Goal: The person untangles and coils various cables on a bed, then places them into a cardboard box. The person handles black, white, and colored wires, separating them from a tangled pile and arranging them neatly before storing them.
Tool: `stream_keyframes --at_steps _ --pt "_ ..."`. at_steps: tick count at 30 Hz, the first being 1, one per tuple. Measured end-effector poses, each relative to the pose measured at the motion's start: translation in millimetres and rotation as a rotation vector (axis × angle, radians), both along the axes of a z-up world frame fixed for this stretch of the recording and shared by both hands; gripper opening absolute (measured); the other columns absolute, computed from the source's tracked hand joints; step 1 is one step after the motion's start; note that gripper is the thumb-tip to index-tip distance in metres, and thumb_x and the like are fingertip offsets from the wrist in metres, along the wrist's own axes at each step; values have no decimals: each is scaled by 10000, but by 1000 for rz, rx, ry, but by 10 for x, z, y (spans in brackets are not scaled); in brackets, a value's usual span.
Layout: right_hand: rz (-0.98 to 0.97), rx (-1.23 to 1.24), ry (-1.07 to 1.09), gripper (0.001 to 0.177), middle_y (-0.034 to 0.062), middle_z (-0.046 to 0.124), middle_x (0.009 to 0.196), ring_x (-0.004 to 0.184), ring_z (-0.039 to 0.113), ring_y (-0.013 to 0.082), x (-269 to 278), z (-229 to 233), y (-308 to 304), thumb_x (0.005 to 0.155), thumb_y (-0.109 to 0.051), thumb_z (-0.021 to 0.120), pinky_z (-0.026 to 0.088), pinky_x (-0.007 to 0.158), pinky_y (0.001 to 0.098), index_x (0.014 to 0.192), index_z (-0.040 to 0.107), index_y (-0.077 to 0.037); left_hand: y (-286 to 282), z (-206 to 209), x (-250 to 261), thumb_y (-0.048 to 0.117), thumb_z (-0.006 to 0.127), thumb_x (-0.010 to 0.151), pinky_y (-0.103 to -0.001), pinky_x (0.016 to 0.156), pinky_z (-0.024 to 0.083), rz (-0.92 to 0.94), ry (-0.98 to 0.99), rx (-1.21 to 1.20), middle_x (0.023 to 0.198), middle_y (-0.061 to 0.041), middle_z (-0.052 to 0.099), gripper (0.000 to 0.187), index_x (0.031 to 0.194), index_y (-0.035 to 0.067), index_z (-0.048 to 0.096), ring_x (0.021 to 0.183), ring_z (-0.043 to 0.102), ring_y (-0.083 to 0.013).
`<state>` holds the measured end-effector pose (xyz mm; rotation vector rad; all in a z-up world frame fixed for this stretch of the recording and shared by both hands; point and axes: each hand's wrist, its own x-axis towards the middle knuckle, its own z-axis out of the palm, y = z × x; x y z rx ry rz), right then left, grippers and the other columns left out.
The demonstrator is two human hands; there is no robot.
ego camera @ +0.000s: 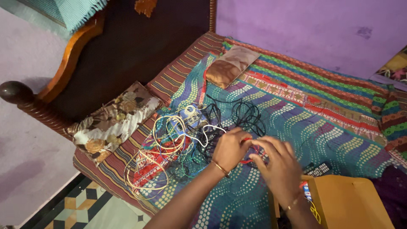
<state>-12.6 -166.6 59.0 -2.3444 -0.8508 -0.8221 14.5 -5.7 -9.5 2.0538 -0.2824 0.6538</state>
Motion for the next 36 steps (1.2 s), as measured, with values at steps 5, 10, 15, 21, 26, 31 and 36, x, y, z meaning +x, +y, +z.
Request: stream_keyframes --at_steps 5,10,15,21,26,31,36 --pt "-80 213 321 177 5 747 957 769 680 185 252 -440 -170 843 -218 784 521 712 285 989 753 -123 -70 -103 73 143 689 888 -410 687 559 -203 211 -154 900 -126 718 123 954 52 738 745 721 -307" --pt "153 670 1067 177 -20 687 816 694 572 67 801 -1196 -569 971 -238 716 444 597 243 983 753 -65 -123 -137 -62 150 692 895 -465 749 545 -201 95 132 988 -161 665 162 1024 52 698 852 676 -383" --pt "56 772 1571 308 -38 695 786 692 626 65 802 -1358 -784 966 -396 531 419 546 242 962 703 -140 -223 -156 -40 183 673 926 -464 753 555 -210 91 188 1033 -143 651 165 1046 70 665 862 676 -375" --pt "171 811 1369 316 -24 650 767 656 532 64 796 -1789 -1249 1005 -376 607 404 580 230 948 701 -80 -685 -567 173 143 715 906 -390 745 558 -330 89 -85 917 -109 673 137 1030 84 720 831 694 -298" --pt "-102 1121 1311 303 -35 644 795 683 543 53 504 -2199 -2018 1000 -357 592 441 628 238 962 691 -73 -1341 -1156 343 66 666 958 -327 817 556 -477 171 -179 1033 -102 711 284 1238 64 713 936 700 -228" --pt "-276 1098 1231 358 8 637 777 669 561 100 148 -2929 -2845 1033 -358 581 436 607 255 957 690 -25 -2135 -2152 410 103 653 967 -266 758 587 -819 854 -693 1007 -20 720 305 1271 95 673 835 683 -101" --pt "-410 1243 1197 345 1 650 800 676 565 98 -158 -4047 -3289 975 -321 576 453 611 235 1144 713 -53 -2598 -3388 325 95 684 937 -280 753 576 -905 970 -589 945 -10 706 220 1153 116 647 839 686 -91"
